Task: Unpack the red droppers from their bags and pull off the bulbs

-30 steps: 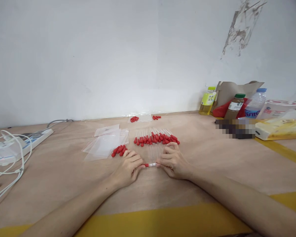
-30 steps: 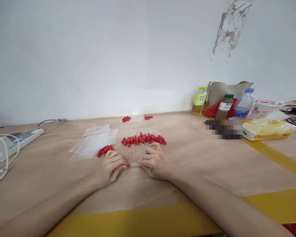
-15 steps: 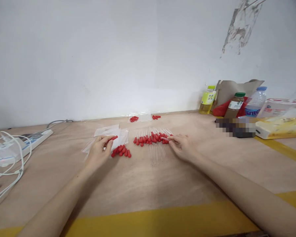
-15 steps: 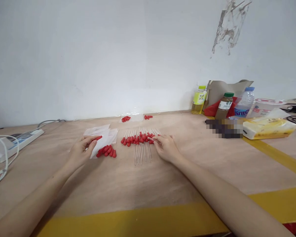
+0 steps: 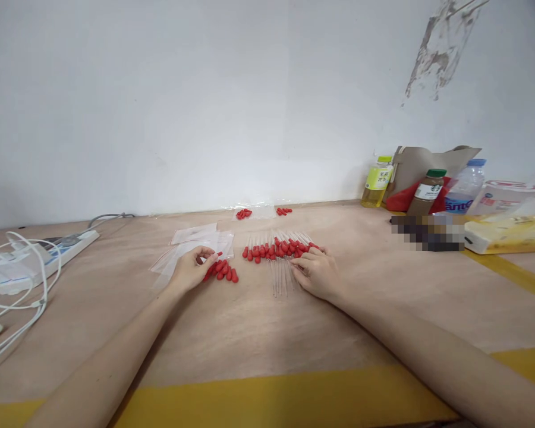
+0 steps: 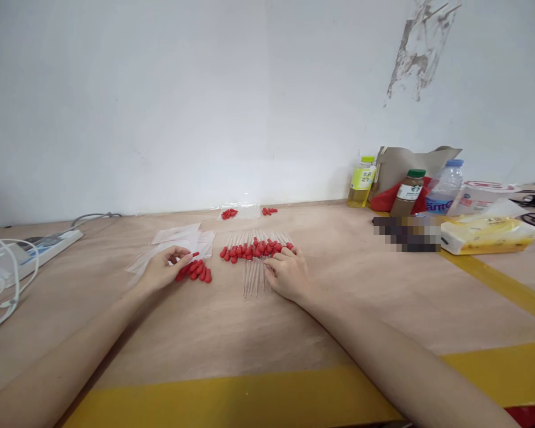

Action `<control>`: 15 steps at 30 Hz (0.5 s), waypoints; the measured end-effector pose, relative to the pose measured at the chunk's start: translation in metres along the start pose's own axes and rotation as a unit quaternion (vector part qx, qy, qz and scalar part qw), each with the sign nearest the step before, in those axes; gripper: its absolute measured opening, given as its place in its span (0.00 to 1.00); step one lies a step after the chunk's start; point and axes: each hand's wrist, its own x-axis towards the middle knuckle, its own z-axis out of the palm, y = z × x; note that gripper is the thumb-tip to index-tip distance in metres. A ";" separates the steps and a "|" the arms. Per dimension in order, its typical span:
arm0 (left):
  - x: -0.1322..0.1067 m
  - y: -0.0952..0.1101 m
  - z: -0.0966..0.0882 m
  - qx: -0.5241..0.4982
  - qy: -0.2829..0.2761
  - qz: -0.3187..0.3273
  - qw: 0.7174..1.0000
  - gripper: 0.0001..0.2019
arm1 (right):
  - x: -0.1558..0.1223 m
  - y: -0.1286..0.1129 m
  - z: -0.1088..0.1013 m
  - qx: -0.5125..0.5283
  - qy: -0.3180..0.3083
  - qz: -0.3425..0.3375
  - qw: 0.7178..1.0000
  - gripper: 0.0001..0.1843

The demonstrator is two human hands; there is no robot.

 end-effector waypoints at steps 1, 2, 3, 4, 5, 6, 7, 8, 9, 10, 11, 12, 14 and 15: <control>0.000 0.000 0.000 0.004 -0.011 -0.003 1.000 0.18 | 0.000 -0.001 -0.001 0.004 -0.010 0.000 1.000 0.09; -0.001 -0.001 0.001 0.006 -0.020 -0.006 1.000 0.18 | 0.001 -0.003 -0.001 0.008 -0.021 0.001 1.000 0.09; -0.001 -0.001 0.001 0.007 -0.028 -0.008 1.000 0.19 | 0.001 -0.004 -0.002 0.012 -0.030 0.001 0.999 0.09; -0.001 -0.001 0.000 0.006 -0.033 -0.010 0.999 0.19 | 0.001 -0.005 -0.003 0.016 -0.040 0.002 0.999 0.10; -0.002 0.000 0.000 0.006 -0.036 -0.010 0.999 0.19 | 0.001 -0.006 -0.005 0.018 -0.050 0.002 0.999 0.11; -0.002 0.000 0.000 0.008 -0.036 -0.011 0.999 0.20 | 0.001 -0.007 -0.006 0.020 -0.059 0.002 0.998 0.12; -0.002 -0.001 -0.001 0.010 -0.032 -0.014 0.999 0.20 | 0.001 -0.008 -0.007 0.021 -0.069 0.002 0.997 0.14; -0.001 -0.001 -0.001 0.012 -0.028 -0.018 0.999 0.21 | 0.001 -0.008 -0.008 0.022 -0.078 0.000 0.997 0.15; -0.001 -0.002 -0.001 0.014 -0.024 -0.023 0.999 0.21 | 0.001 -0.009 -0.009 0.023 -0.085 -0.002 0.996 0.17; 0.000 -0.004 -0.001 0.016 -0.021 -0.027 0.999 0.22 | 0.001 -0.009 -0.010 0.024 -0.092 -0.005 0.995 0.18; 0.000 -0.006 -0.001 0.016 -0.020 -0.030 0.999 0.22 | 0.000 -0.009 -0.011 0.024 -0.097 -0.007 0.995 0.19; 0.001 -0.008 0.000 0.016 -0.021 -0.031 0.999 0.22 | 0.000 -0.010 -0.011 0.025 -0.101 -0.008 0.995 0.20; 0.002 -0.011 0.000 0.013 -0.023 -0.032 0.999 0.23 | 0.000 -0.010 -0.011 0.028 -0.104 -0.010 0.994 0.22; 0.002 -0.012 0.000 0.012 -0.023 -0.032 0.999 0.23 | 0.000 -0.009 -0.011 0.031 -0.103 -0.009 0.994 0.22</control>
